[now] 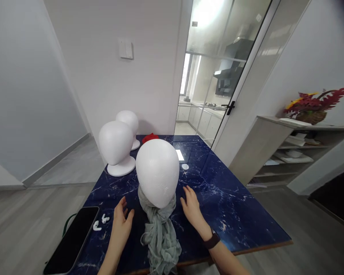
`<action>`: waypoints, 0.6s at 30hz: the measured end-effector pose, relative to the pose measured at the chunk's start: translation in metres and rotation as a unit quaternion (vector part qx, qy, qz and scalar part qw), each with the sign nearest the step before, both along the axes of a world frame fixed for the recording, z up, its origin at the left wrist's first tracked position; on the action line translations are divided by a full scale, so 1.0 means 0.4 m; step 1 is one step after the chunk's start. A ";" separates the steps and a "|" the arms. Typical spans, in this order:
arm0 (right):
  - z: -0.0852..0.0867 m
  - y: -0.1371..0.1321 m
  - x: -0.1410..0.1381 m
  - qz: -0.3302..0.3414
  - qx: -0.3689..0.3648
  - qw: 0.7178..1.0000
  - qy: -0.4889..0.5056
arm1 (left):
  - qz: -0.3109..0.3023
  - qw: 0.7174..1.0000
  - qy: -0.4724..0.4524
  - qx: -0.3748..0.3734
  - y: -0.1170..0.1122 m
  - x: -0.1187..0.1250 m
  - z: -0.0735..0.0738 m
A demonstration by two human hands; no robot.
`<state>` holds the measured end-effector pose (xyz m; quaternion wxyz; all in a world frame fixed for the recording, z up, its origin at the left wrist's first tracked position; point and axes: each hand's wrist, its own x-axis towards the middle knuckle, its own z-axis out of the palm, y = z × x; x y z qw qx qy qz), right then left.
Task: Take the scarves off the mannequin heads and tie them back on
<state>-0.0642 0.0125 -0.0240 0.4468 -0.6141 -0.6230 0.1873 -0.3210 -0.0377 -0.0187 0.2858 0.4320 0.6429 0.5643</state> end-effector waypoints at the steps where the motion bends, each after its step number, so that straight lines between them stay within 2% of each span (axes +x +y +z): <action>1: -0.012 0.006 -0.006 0.021 -0.011 0.999 -0.041 | -0.017 0.999 0.029 -0.004 0.018 -0.008 -0.004; 3: -0.028 0.008 -0.027 0.066 -0.025 0.994 -0.085 | -0.082 0.994 0.070 -0.011 0.046 -0.005 -0.007; 6: -0.028 -0.002 -0.059 0.104 -0.011 0.993 -0.055 | -0.150 0.984 0.094 -0.019 0.062 0.032 -0.002; 9: -0.012 -0.011 -0.078 0.129 0.005 0.991 0.039 | -0.116 0.989 0.089 -0.035 0.054 0.072 0.013; 13: 0.008 -0.005 -0.079 0.119 -0.028 0.975 0.186 | -0.069 0.995 0.056 -0.035 0.050 0.097 0.040; 15: 0.023 0.004 -0.072 0.103 -0.051 0.951 0.288 | -0.059 0.998 0.026 -0.025 0.063 0.106 0.053; 18: 0.063 0.020 -0.051 0.071 -0.086 0.883 0.455 | -0.080 0.996 -0.046 -0.015 0.101 0.132 0.068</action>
